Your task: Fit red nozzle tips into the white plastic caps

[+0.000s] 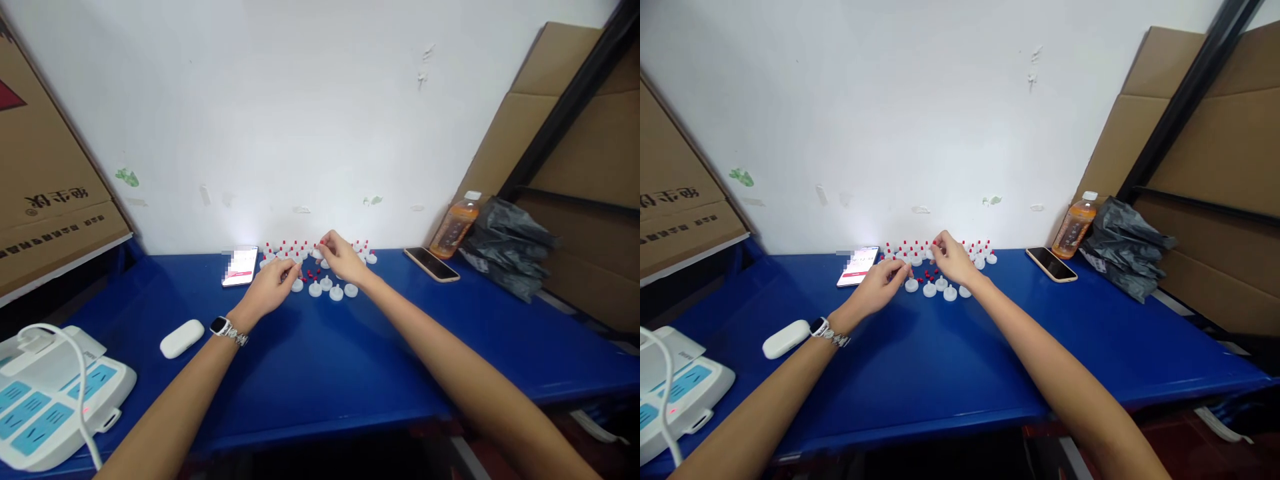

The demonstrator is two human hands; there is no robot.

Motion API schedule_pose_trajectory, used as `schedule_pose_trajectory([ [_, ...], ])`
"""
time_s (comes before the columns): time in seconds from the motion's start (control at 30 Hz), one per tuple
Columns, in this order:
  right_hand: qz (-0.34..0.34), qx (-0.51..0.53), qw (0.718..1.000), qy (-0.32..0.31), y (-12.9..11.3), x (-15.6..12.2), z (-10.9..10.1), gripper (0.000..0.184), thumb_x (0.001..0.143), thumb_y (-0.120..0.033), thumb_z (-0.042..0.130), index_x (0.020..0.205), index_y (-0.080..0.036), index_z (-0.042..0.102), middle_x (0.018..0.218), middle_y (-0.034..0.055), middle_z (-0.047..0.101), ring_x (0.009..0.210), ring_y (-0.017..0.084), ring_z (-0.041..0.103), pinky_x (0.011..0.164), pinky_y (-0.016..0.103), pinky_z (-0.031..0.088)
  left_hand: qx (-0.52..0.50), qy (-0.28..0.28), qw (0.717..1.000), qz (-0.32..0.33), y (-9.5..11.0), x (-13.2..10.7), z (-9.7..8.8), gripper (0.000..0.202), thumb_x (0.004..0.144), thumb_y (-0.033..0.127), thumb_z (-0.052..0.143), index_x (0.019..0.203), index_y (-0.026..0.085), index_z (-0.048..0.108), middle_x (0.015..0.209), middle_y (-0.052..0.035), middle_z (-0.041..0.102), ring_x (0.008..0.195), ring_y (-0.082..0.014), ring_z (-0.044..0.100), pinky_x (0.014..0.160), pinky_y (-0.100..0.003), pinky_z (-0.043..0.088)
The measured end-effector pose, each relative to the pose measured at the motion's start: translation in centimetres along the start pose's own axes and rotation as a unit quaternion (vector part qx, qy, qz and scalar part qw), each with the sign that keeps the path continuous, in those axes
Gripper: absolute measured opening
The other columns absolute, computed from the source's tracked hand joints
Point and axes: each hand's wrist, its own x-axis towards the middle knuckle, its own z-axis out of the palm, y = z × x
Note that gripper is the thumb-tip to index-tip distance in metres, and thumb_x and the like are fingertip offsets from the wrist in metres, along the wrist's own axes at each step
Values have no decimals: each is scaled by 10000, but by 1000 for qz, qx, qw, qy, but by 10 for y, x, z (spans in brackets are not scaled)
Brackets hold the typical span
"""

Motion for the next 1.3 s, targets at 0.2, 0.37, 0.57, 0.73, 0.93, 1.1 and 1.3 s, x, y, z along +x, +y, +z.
schedule_pose_trajectory([
  [0.2, -31, 71, 996, -46, -21, -42, 6, 310, 1005, -452, 347, 916, -219, 531, 765, -18, 521, 723, 131, 508, 663, 251, 405, -72, 44, 996, 13, 17, -2, 10, 322, 1008, 432, 379, 1069, 202, 596, 894, -39, 643, 775, -171, 562, 713, -296, 423],
  [0.37, 44, 232, 970, -48, -28, -52, 16, 319, 952, -570, 436, 915, -254, 417, 683, -66, 446, 581, 100, 426, 537, 205, 341, -125, 11, 992, 33, 27, -4, 19, 267, 1008, 433, 392, 1065, 198, 506, 893, -29, 609, 772, -158, 549, 709, -286, 419],
  [0.57, 72, 330, 940, -53, -31, -51, 21, 372, 896, -599, 515, 876, -256, 373, 644, -87, 372, 504, 82, 358, 470, 195, 276, -93, -32, 993, 62, 29, -3, 22, 293, 1034, 398, 282, 871, 208, 434, 829, -18, 518, 745, -158, 490, 718, -299, 406],
  [0.73, 52, 320, 945, -49, -26, -49, 23, 358, 919, -593, 461, 857, -257, 355, 655, -81, 362, 501, 87, 365, 473, 209, 300, -49, -33, 993, 97, 28, 3, 23, 296, 1032, 378, 261, 893, 207, 458, 887, -52, 539, 815, -183, 511, 774, -316, 428],
  [0.93, -39, 92, 995, 24, -34, -45, 9, 220, 1009, -451, 339, 930, -254, 398, 675, -49, 426, 590, 133, 456, 585, 261, 355, -108, 0, 994, 35, 30, 20, 25, 416, 1021, 461, 279, 868, 184, 549, 833, -41, 617, 797, -175, 562, 763, -303, 452],
  [1.1, -58, -79, 995, 12, -38, -45, -7, 206, 1026, -408, 317, 1026, -240, 435, 696, -24, 532, 630, 162, 524, 626, 271, 344, -184, -14, 982, -33, 28, 36, 30, 516, 972, 562, 317, 763, 175, 588, 712, -48, 638, 750, -202, 595, 659, -308, 470],
  [1.3, -124, -220, 967, 7, -32, -44, -13, 257, 1033, -329, 303, 886, -218, 482, 839, 58, 593, 785, 197, 526, 722, 299, 374, -247, -50, 960, -123, 35, 44, 37, 466, 924, 540, 386, 673, 185, 554, 557, -34, 556, 606, -185, 559, 551, -306, 434],
])
